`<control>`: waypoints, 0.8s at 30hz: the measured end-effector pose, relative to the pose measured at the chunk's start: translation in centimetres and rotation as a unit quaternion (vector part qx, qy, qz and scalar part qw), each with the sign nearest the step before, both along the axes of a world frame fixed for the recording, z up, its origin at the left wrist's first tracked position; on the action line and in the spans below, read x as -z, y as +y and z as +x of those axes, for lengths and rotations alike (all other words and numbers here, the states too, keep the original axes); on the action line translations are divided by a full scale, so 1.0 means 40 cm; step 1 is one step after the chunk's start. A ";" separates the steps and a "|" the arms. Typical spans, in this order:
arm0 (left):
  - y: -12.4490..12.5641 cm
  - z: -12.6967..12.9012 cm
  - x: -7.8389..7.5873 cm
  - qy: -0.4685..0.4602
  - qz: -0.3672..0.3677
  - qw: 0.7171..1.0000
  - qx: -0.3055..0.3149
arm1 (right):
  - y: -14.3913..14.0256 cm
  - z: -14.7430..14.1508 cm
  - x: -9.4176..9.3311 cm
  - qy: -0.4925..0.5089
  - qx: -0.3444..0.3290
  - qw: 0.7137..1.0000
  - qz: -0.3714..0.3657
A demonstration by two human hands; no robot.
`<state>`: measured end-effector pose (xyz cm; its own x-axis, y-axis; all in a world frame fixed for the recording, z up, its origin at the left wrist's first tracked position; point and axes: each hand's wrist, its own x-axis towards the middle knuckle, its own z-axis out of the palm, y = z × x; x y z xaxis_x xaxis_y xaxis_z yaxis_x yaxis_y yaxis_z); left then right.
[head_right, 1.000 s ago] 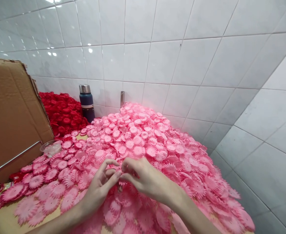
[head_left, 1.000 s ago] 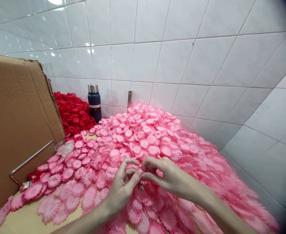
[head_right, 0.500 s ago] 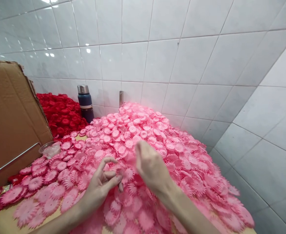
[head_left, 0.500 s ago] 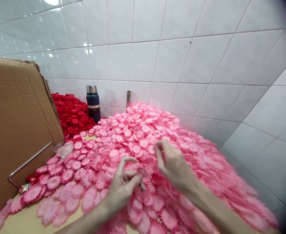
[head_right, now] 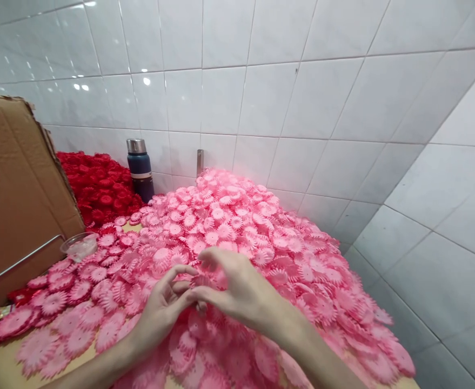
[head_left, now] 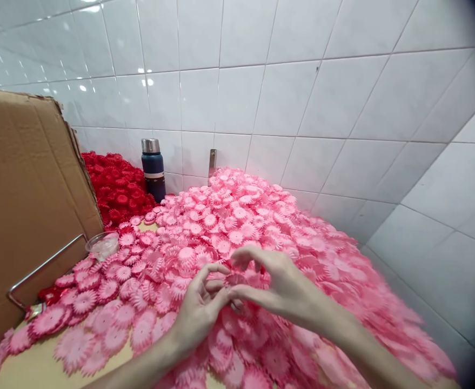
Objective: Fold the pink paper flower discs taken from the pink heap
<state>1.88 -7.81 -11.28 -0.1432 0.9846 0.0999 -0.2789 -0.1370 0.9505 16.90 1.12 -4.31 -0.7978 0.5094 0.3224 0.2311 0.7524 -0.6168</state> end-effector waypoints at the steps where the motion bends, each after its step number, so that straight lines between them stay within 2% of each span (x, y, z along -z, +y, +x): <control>1: -0.001 0.001 0.000 -0.002 0.000 1.000 0.002 | -0.005 -0.007 0.006 0.006 -0.028 0.999 -0.034; 4: -0.006 0.002 -0.004 -0.008 -0.009 1.000 0.015 | -0.002 -0.010 0.016 0.018 -0.062 0.991 -0.118; 8: -0.012 -0.001 -0.016 -0.009 -0.002 0.999 0.031 | 0.015 0.004 0.008 0.003 -0.048 0.988 -0.144; 14: -0.012 -0.004 -0.012 0.003 0.000 1.000 0.024 | 0.007 0.001 0.011 -0.010 -0.016 0.993 -0.116; 20: -0.010 -0.006 -0.004 0.010 -0.006 1.000 0.015 | 0.000 -0.009 0.025 0.020 -0.030 0.997 -0.068; 24: -0.011 -0.002 -0.004 0.009 -0.012 1.000 0.018 | -0.003 -0.011 0.037 0.007 -0.011 0.999 -0.039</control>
